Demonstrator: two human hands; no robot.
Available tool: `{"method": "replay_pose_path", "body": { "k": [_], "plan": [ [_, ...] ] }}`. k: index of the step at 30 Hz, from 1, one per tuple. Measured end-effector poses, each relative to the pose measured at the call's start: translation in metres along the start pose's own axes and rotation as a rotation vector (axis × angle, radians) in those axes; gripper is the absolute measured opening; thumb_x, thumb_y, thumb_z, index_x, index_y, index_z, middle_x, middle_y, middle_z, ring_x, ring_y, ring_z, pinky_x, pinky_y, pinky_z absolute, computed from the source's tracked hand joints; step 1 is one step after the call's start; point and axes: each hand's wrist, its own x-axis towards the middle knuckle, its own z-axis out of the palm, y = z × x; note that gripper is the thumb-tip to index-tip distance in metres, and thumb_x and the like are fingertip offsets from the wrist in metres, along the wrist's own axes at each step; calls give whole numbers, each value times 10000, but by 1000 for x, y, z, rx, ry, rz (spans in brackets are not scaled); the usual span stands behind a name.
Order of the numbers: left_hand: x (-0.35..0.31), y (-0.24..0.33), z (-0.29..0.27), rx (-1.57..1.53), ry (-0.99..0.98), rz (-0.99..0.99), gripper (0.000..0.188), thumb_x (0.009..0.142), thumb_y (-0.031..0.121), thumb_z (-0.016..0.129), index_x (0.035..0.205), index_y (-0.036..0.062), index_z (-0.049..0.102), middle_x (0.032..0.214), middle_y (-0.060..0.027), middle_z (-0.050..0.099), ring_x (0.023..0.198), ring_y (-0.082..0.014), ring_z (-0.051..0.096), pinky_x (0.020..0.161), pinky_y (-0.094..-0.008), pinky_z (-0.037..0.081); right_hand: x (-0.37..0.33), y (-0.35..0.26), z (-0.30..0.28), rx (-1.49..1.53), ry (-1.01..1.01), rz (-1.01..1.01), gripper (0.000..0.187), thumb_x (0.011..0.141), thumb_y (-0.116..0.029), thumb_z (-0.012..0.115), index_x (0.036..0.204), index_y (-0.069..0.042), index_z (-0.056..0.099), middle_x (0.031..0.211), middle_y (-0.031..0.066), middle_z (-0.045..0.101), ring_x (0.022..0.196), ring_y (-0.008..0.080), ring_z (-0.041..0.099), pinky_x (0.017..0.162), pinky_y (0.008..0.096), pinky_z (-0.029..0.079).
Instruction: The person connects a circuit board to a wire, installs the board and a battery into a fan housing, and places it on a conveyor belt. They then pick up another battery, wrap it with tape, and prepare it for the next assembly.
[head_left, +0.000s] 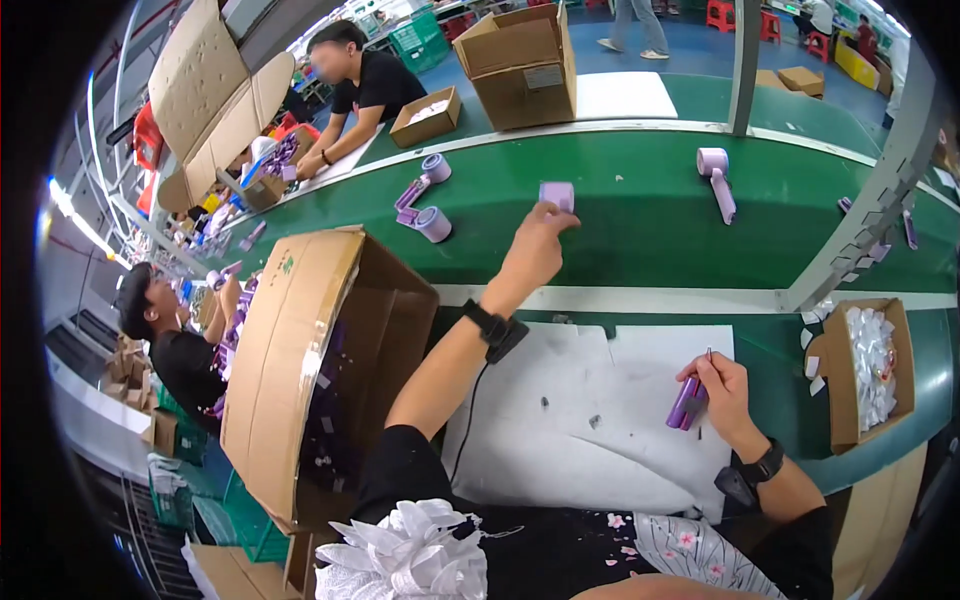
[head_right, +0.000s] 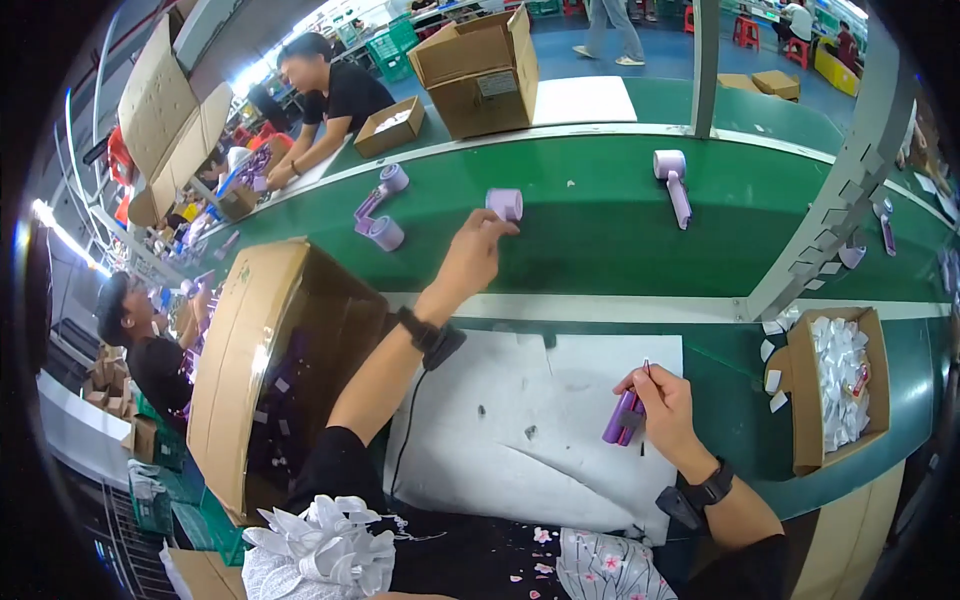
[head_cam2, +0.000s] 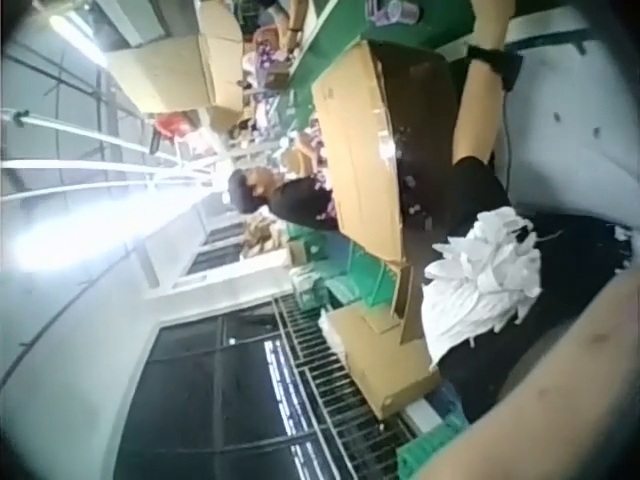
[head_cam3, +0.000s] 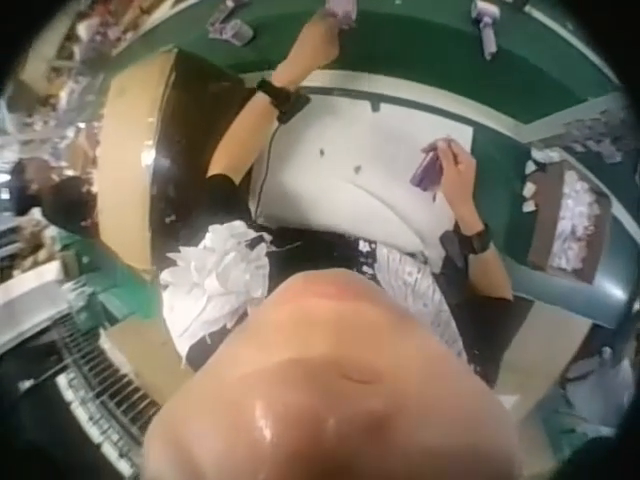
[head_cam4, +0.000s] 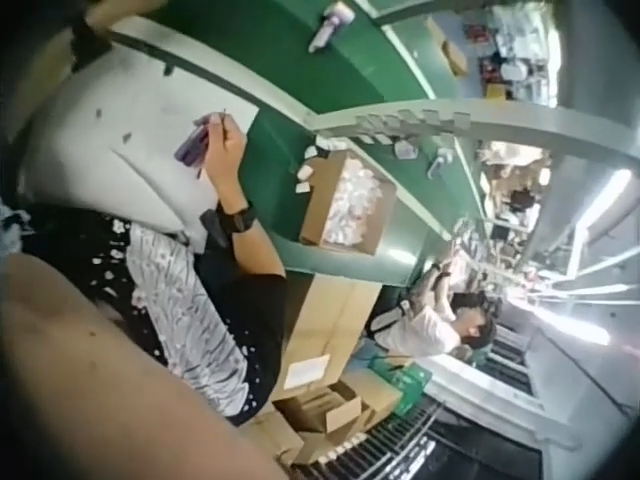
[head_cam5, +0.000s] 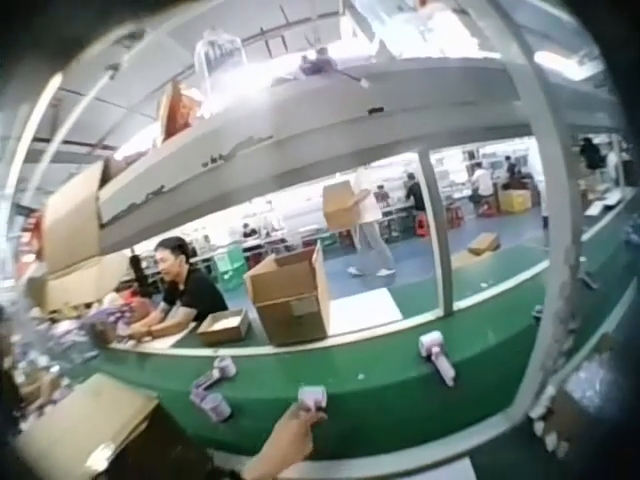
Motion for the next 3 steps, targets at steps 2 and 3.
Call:
{"method": "replay_pose_path", "body": {
  "k": [2, 3],
  "plan": [
    [-18, 24, -7, 98, -163, 111, 365, 737, -81, 495, 1011, 89, 667, 1142, -217, 559, 1021, -370, 579, 922, -426, 453, 6, 2, 0, 58, -3, -40, 332, 983, -235, 479, 834, 11, 647, 738, 34, 641, 665, 60, 502, 634, 216, 398],
    [-33, 35, -7, 143, -239, 168, 377, 749, -80, 490, 1028, 97, 670, 1200, -227, 540, 1057, -360, 580, 963, -414, 444, 4, 6, 0, 84, -9, -49, 333, 985, -239, 476, 851, 12, 647, 745, 43, 646, 667, 66, 507, 639, 215, 403]
  ]
}}
